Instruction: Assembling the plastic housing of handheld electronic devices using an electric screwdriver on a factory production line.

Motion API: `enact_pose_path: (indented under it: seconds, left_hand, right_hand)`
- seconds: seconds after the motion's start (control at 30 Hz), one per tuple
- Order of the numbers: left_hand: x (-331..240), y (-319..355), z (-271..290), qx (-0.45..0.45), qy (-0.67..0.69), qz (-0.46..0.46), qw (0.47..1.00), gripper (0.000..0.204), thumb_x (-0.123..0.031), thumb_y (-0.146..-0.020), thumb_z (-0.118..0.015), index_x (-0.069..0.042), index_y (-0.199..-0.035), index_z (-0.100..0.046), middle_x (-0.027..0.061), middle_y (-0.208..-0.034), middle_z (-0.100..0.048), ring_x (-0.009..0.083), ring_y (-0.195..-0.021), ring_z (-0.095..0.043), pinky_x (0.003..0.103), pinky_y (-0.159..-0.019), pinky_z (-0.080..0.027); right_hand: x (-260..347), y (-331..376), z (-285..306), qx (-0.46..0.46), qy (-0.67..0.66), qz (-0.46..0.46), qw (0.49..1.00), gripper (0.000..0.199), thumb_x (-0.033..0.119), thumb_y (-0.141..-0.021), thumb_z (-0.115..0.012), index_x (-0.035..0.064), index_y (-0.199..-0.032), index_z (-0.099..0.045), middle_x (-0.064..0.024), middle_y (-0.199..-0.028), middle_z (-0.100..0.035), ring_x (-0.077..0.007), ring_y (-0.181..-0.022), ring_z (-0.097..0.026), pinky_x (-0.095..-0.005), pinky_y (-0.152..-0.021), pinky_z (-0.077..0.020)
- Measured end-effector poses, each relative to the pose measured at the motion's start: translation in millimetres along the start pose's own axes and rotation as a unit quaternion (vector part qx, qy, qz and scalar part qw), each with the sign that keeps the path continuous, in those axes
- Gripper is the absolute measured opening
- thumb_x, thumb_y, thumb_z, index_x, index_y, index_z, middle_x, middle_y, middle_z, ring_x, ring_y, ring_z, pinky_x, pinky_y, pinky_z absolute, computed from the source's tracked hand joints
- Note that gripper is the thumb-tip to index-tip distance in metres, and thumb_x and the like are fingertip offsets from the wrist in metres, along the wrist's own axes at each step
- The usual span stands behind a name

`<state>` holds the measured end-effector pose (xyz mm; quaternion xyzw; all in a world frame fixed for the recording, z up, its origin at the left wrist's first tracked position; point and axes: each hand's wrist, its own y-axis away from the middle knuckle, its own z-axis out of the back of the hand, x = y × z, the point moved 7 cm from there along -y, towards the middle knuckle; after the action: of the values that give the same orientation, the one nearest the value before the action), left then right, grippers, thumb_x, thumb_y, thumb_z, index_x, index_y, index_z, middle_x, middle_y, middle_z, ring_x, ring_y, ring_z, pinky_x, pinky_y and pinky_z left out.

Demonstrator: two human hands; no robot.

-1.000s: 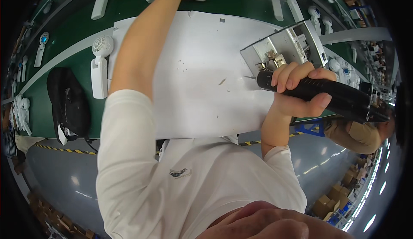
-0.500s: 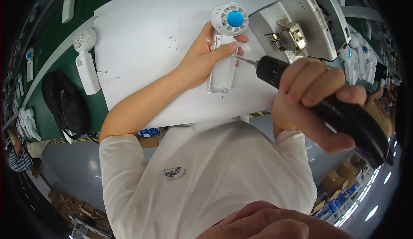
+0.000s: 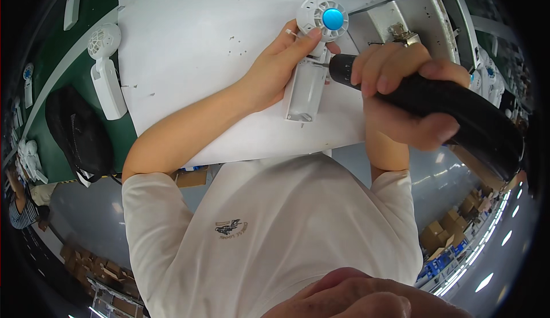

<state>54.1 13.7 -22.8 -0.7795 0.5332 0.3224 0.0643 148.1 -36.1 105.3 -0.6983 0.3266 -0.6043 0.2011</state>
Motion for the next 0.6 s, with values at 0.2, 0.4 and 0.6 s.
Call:
enact_pose_path:
  seconds: [0.2,0.4,0.6]
  left_hand:
    - [0,-1,5,0.009,0.009,0.003,1.000,0.040,-0.033,-0.100,-0.049,-0.011,-0.131,-0.035,0.0078,-0.107,-0.061,0.0132,-0.090,-0.060,0.027,-0.075,-0.053]
    - [0,0,0,0.000,0.019,0.005,1.000,0.043,-0.034,-0.100,-0.049,-0.012,-0.133,-0.033,0.0084,-0.107,-0.060,0.0143,-0.090,-0.060,0.027,-0.075,-0.053]
    - [-1,0,-5,-0.001,-0.039,-0.008,0.999,0.045,-0.039,-0.100,-0.046,-0.012,-0.132,-0.031,0.0092,-0.107,-0.059,0.0154,-0.089,-0.060,0.028,-0.073,-0.053]
  right_hand:
    - [-12,2,2,-0.044,-0.063,-0.061,0.995,0.041,0.042,-0.093,-0.058,0.0091,-0.110,-0.040,-0.0114,-0.069,-0.052,-0.0180,-0.053,-0.049,-0.0323,-0.050,-0.0476]
    - [-12,-2,-6,0.025,0.035,-0.071,0.997,0.050,0.060,-0.091,-0.045,0.0139,-0.109,-0.042,-0.0052,-0.065,-0.049,-0.0158,-0.046,-0.045,-0.0303,-0.042,-0.0419]
    - [57,-25,44,-0.098,0.051,0.056,0.992,0.056,0.058,-0.091,-0.032,0.0077,-0.100,-0.056,-0.0064,-0.061,-0.048,-0.0169,-0.045,-0.045,-0.0328,-0.041,-0.0389]
